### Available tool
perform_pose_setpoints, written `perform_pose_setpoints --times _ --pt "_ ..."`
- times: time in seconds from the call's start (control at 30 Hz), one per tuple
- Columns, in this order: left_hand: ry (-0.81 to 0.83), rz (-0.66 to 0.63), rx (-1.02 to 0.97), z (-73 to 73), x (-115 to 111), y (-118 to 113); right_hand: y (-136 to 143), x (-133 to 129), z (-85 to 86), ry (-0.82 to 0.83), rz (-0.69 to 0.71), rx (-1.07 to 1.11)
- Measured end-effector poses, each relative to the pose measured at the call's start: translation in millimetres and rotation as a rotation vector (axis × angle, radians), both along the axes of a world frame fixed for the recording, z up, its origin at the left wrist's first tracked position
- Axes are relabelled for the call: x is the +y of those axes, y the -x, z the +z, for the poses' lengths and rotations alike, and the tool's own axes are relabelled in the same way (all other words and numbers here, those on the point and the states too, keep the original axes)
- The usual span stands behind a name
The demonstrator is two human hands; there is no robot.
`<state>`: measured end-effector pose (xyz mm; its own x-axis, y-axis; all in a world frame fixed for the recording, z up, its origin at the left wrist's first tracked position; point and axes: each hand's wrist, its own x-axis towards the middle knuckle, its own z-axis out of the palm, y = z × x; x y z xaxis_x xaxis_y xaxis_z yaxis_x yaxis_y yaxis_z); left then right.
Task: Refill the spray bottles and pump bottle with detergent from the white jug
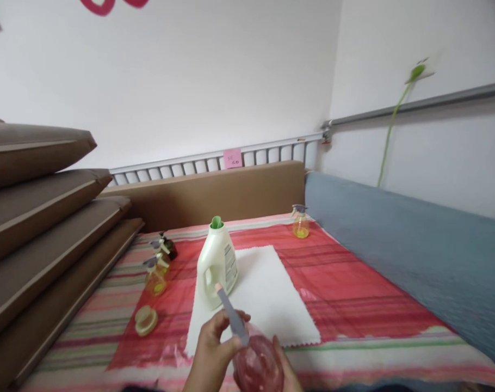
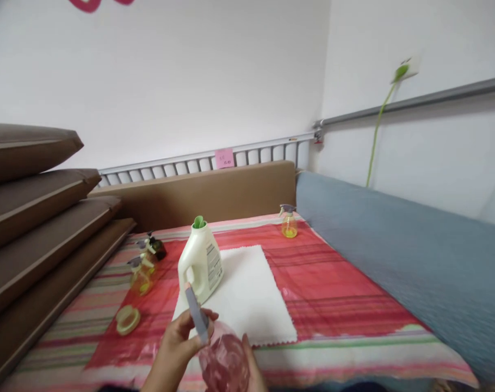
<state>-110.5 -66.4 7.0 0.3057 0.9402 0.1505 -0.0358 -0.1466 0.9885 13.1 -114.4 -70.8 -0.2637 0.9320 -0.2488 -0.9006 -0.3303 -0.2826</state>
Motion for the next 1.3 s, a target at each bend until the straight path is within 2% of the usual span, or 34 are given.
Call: perform_pose_setpoints --times 0.1,0.2,0.27,0.43,0.57,0.63,0.73,0.83,0.93,1.07,1.13,1.2,1.3 --pt "0.014 -0.013 -0.011 4.8 -3 4 2 0 -8.6 0.093 0.065 0.093" --pt "0.113 -0.181 -0.061 5.5 -4 10 0 -4 -13.0 0.14 0.098 0.063" --pt "0.105 -0.227 -0.084 3.0 -2 11 0 -6 -12.4 0.159 0.086 0.029" --pt "0.079 -0.005 -0.124 -5.9 4 7 2 -6 -5.4 0.166 0.059 0.005" --pt "0.112 -0.026 -0.118 -5.0 2 7 2 -6 -6.3 0.19 0.079 -0.018" --pt "0.116 0.021 -0.188 -0.2 1 9 0 -5 -8.8 0.186 0.081 -0.025" --pt "0.114 0.108 -0.395 12.1 2 12 -2 -4 -12.0 0.185 0.108 0.011" --pt "0.099 0.118 -0.542 25.9 0 13 -3 -3 -12.2 0.187 0.13 0.051" --pt "0.096 0.128 -0.595 36.0 -5 14 -4 -3 -9.1 0.18 0.12 0.061" --pt "-0.003 0.191 -0.661 44.6 -8 18 -5 -5 -4.0 0.195 0.094 0.042" --pt "0.029 0.171 -0.655 47.3 -9 20 -4 -6 -2.9 0.191 0.089 0.03" --pt "0.073 0.181 -0.654 49.8 -9 22 -4 -5 -4.0 0.172 0.099 0.04" --pt "0.034 0.213 -0.625 55.0 -11 23 -6 -3 -10.6 0.154 0.12 0.063"
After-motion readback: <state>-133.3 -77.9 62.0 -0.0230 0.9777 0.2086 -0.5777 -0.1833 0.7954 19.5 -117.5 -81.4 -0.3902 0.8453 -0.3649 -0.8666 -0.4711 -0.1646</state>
